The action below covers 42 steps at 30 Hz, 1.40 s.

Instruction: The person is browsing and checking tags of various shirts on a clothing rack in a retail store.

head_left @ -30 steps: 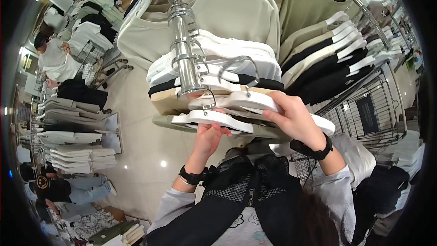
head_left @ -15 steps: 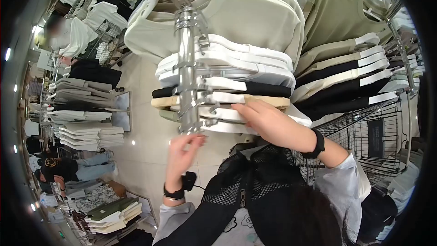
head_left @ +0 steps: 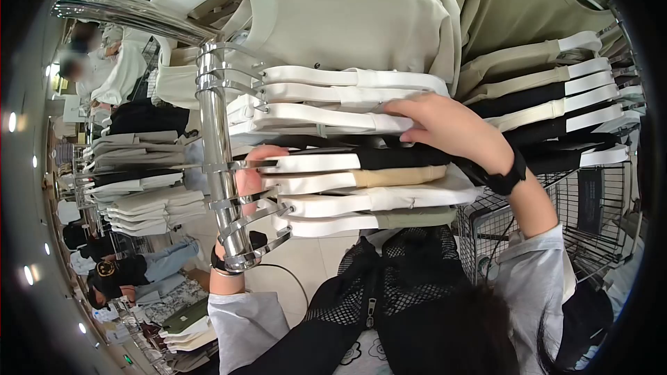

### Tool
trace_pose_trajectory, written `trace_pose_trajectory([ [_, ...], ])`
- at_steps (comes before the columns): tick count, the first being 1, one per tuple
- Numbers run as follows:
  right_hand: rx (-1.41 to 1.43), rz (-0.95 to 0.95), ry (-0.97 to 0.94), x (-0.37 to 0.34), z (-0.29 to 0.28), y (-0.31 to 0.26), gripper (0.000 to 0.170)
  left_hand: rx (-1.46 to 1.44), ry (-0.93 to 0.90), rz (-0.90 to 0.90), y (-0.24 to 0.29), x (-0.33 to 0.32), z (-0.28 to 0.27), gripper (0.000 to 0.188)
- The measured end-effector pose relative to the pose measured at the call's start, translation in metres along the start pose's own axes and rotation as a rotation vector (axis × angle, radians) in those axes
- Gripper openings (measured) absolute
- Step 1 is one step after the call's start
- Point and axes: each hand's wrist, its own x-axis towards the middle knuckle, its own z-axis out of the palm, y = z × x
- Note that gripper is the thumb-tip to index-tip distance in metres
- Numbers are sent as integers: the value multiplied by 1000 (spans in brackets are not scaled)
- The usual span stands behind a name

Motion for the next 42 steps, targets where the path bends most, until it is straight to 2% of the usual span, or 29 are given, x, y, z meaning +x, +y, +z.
trace_pose_trajectory([
  [1,0,1,1,5,-4,2,34,23,2,51,-10,1,1,62],
  [3,-233,82,-162,13,-9,5,30,61,-53,143,-19,2,-6,49],
  [4,-266,72,-82,14,-9,9,25,142,-66,197,-20,2,-7,36],
  [5,-326,6,10,16,-7,15,21,138,-64,191,-18,0,-4,36],
  [7,-362,-37,46,20,-9,26,22,137,-46,199,-9,-2,4,36],
  [14,-404,-7,39,22,-15,25,24,150,31,131,-3,-10,13,49],
  [16,-408,19,-7,24,-17,27,25,135,66,89,-1,-11,17,29],
  [20,-361,-2,-31,25,-16,27,26,129,2,126,-8,-11,10,34],
  [22,-318,-10,-44,24,-16,24,31,285,147,127,4,-10,17,36],
  [23,-316,-10,-45,20,-13,23,31,285,147,124,8,-10,20,36],
  [25,-246,-146,-21,8,-3,16,28,629,248,124,12,-9,22,13],
  [27,-72,-167,-72,-7,-2,-2,26,702,258,117,7,-10,19,18],
  [30,-26,-165,-91,-20,6,-7,25,686,270,155,-7,-12,14,25],
  [31,-57,-158,-108,-22,7,-7,25,686,265,157,-15,-12,8,25],
  [33,-87,-146,-121,-26,7,-8,24,609,236,287,-18,-8,-2,26],
  [34,-90,-151,-137,-29,7,-9,25,467,258,268,-13,-8,8,22],
  [35,-93,-157,-155,-31,7,-9,27,466,255,268,-2,-7,11,22],
  [37,-88,-145,-177,-36,7,-12,30,368,75,198,10,-6,13,17],
  [38,-85,-136,-199,-37,7,-14,32,434,0,281,10,-4,4,15],
  [42,-134,-143,-185,-37,6,-17,36,400,-24,259,14,-4,1,17],
])
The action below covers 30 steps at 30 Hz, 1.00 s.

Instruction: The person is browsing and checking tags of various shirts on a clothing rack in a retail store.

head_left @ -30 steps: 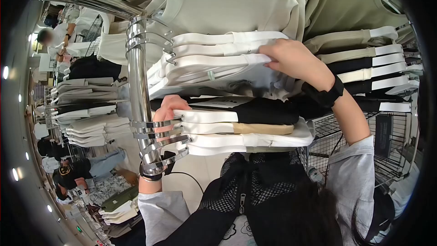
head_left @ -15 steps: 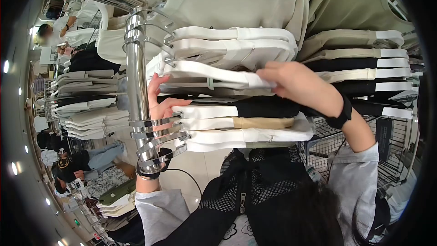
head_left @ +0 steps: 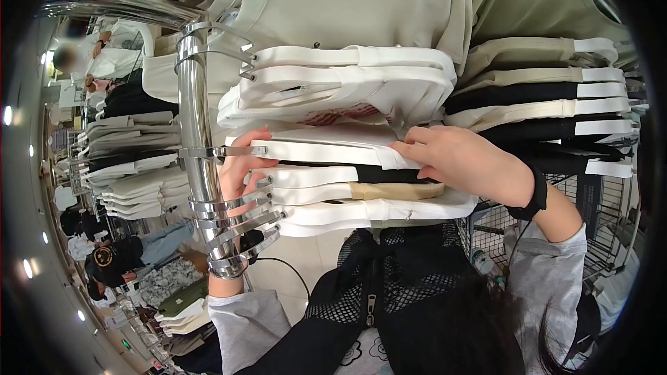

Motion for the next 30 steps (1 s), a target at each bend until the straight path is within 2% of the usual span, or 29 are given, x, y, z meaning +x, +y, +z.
trace_pose_trajectory([
  [6,-110,8,-65,7,-15,-5,27,9,0,-18,1,0,-2,24],
  [8,-224,127,-260,12,-28,-10,35,-1,2,-27,-5,-2,-2,27],
  [9,-224,123,-263,19,-34,-11,35,0,5,-30,-8,-2,-2,27],
  [11,-141,-2,-63,39,-44,-12,30,30,28,22,-12,-1,-1,25],
  [12,-66,-82,92,54,-38,-7,28,66,40,-9,-8,0,-1,20],
  [13,-66,-83,91,67,-29,1,28,66,42,-10,-7,0,0,20],
  [14,-125,-172,251,81,-19,9,19,67,37,-59,-7,-1,0,10],
  [15,-183,-262,410,92,-18,11,17,68,33,-110,-7,-2,1,22],
  [16,-184,-264,409,98,-18,12,17,43,1,-95,-11,-2,-2,21],
  [18,-271,-115,394,108,-19,9,17,18,12,-144,-3,-2,-2,20],
  [19,-270,-117,392,114,-17,13,17,-7,19,-191,2,0,0,20],
  [22,-420,-173,439,125,-11,19,26,-32,10,-155,0,0,-1,14],
  [25,-521,-137,336,129,-7,18,23,-46,42,-74,-12,0,3,11],
  [27,-603,-295,432,132,-4,20,17,-41,6,121,-26,1,2,10],
  [30,-663,-322,336,133,-6,18,13,-67,10,103,-26,0,3,15],
])
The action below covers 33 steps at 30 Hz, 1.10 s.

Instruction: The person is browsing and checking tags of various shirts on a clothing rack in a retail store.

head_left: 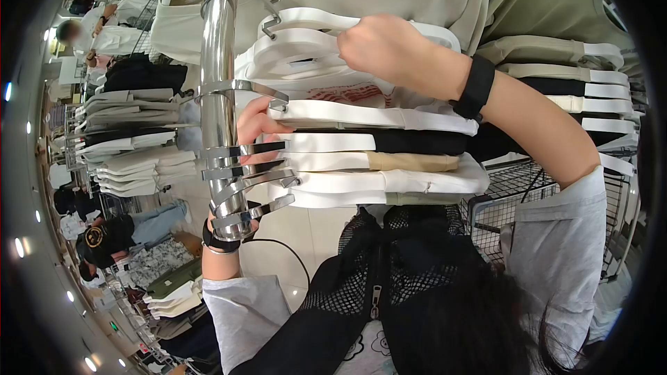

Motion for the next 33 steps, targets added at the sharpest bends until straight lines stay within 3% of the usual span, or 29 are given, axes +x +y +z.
trace_pose_trajectory([
  [2,12,-25,25,0,0,1,12,-32,-14,-58,3,-1,-1,37],
  [7,100,-48,59,0,-5,3,11,-11,5,-90,8,-4,0,32],
  [10,126,7,-23,-1,-9,5,13,4,13,-115,11,-6,1,29],
  [15,509,270,-176,-1,-12,17,24,31,20,-157,15,-8,1,24],
  [21,555,106,-34,-17,-2,27,29,67,35,-209,17,-9,1,21],
  [30,545,57,-51,-20,1,34,32,22,57,-203,6,-15,3,22],
  [32,560,50,-29,-19,3,35,31,-65,132,-482,16,-14,7,20],
  [33,574,44,-8,-16,-1,32,30,-64,132,-482,14,-14,8,20],
])
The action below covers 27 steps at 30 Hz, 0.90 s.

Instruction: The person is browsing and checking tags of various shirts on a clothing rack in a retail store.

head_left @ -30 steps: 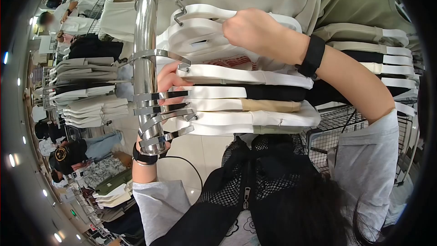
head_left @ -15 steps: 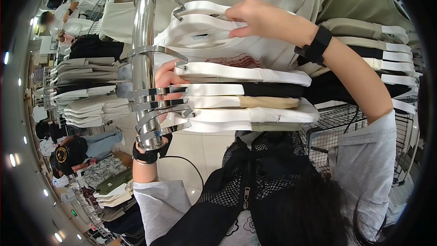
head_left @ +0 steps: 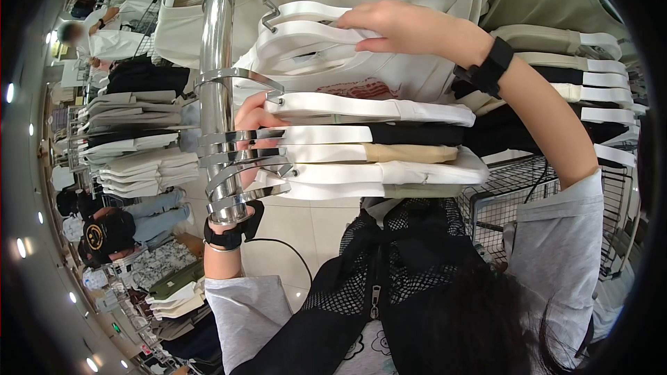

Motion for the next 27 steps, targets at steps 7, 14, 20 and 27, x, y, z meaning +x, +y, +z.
trace_pose_trajectory([
  [7,95,165,-287,-14,-5,-58,32,170,167,187,16,-6,12,16],
  [14,-111,212,-276,-14,3,-31,38,84,119,187,12,-6,16,25],
  [20,-217,222,-274,-13,-1,-29,33,-107,85,73,10,-6,20,44],
  [27,-169,73,13,-17,4,-19,26,-256,39,41,-1,-4,19,46],
])
